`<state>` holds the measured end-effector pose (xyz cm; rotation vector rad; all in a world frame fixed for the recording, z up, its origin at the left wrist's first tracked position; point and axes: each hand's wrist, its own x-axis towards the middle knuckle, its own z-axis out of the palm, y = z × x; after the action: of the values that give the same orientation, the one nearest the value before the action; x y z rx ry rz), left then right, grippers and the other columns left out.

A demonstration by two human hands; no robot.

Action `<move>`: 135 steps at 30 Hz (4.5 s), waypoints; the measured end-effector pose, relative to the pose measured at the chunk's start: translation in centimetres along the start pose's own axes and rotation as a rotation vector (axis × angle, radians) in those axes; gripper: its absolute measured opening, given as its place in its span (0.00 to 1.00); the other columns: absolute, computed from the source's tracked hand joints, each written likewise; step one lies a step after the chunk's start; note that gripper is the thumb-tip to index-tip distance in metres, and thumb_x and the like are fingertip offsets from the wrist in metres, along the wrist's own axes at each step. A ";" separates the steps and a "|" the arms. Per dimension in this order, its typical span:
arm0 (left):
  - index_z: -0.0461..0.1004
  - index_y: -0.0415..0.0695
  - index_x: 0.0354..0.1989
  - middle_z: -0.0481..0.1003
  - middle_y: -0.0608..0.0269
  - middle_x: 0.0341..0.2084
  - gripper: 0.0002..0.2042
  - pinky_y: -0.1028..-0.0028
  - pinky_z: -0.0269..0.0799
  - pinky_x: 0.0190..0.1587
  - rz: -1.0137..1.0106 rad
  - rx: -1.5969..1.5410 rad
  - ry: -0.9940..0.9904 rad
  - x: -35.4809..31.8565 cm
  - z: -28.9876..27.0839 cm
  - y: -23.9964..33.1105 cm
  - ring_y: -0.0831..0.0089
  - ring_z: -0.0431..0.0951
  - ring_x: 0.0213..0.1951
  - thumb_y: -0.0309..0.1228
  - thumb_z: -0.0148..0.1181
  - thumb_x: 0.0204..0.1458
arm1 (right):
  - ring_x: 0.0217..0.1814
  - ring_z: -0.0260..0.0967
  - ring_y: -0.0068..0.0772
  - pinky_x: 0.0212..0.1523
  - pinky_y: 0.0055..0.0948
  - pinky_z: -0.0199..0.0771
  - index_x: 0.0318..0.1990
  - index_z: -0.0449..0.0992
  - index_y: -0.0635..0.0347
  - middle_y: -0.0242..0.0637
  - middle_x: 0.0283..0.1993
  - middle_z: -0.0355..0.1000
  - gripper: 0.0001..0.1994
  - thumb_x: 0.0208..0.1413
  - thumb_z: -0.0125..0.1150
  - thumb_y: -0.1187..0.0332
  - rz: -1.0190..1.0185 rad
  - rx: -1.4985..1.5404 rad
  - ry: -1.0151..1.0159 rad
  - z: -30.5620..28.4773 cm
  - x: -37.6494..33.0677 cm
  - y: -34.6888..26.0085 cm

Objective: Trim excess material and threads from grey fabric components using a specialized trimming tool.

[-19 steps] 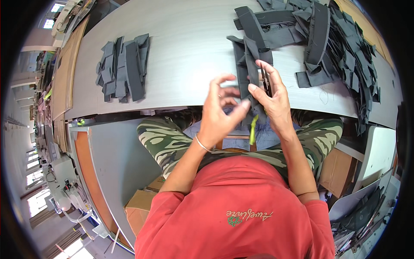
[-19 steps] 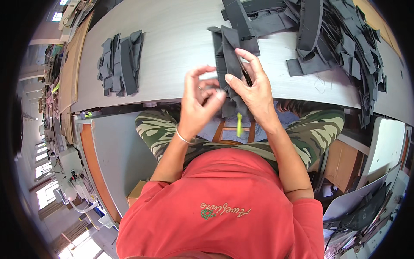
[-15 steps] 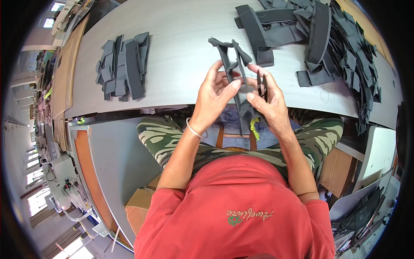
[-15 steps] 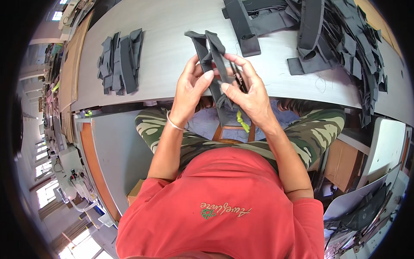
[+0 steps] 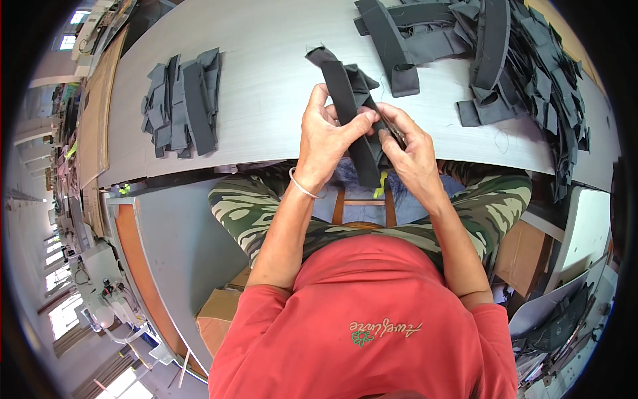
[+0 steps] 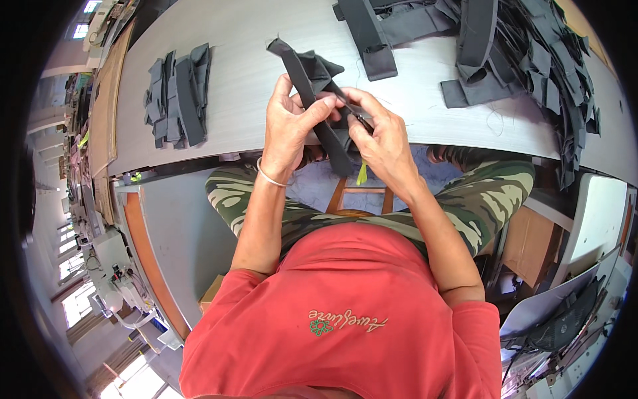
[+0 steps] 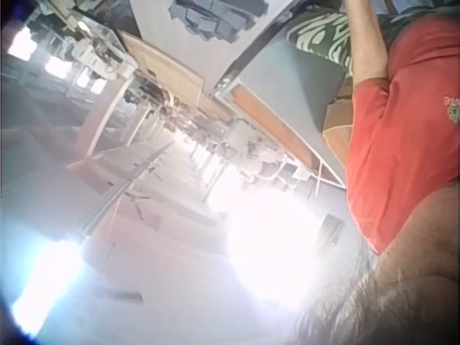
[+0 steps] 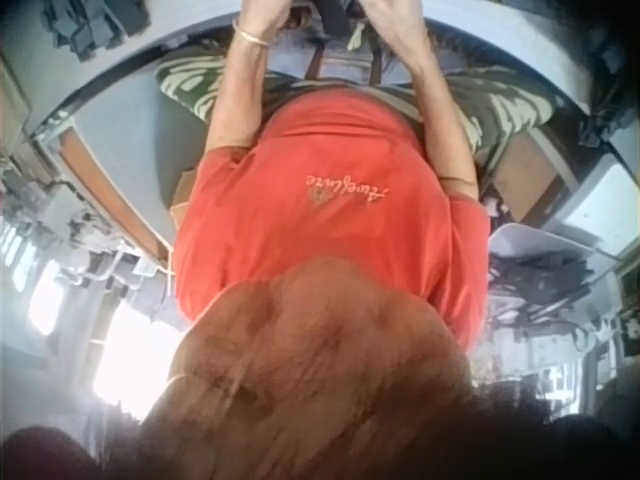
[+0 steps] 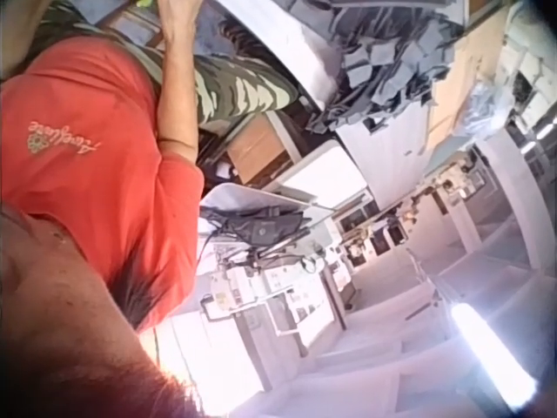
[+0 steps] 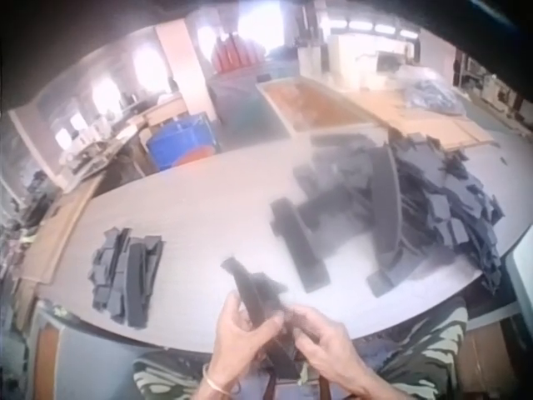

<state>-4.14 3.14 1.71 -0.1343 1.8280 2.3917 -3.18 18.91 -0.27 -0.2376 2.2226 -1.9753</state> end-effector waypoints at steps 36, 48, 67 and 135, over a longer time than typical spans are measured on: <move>0.56 0.36 0.46 0.72 0.44 0.44 0.16 0.69 0.71 0.52 -0.020 0.021 -0.123 -0.4 -0.7 -1.5 0.66 0.75 0.47 0.17 0.51 0.50 | 0.28 0.67 0.33 0.33 0.31 0.62 0.34 0.79 0.50 0.28 0.28 0.73 0.04 0.49 0.61 0.69 -0.444 -0.962 0.063 -3.9 -0.6 0.2; 0.56 0.37 0.48 0.71 0.43 0.46 0.19 0.68 0.70 0.55 -0.023 -0.027 -0.131 -0.8 -0.7 -1.5 0.65 0.74 0.48 0.15 0.50 0.47 | 0.30 0.71 0.39 0.33 0.35 0.69 0.32 0.76 0.55 0.33 0.27 0.72 0.05 0.49 0.62 0.67 -0.397 -0.900 -0.096 -2.0 0.0 -1.1; 0.56 0.37 0.50 0.71 0.44 0.46 0.19 0.68 0.69 0.54 0.000 -0.003 -0.142 -0.7 -1.0 -1.7 0.65 0.74 0.48 0.17 0.52 0.49 | 0.28 0.71 0.36 0.31 0.34 0.69 0.30 0.76 0.55 0.33 0.27 0.73 0.04 0.49 0.61 0.67 -0.485 -0.839 -0.065 -1.4 0.7 0.6; 0.62 0.43 0.31 0.58 0.69 0.20 0.16 0.78 0.59 0.21 -0.130 -0.845 -0.289 5.6 -0.3 -3.0 0.80 0.58 0.18 0.45 0.48 0.61 | 0.34 0.69 0.39 0.36 0.36 0.68 0.43 0.79 0.51 0.34 0.30 0.72 0.13 0.49 0.64 0.63 -0.407 -0.814 0.375 -6.5 6.4 -1.1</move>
<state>-9.25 3.91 -2.07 0.0176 0.5937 2.7282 -10.85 23.68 1.48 -0.4692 3.3599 -1.1837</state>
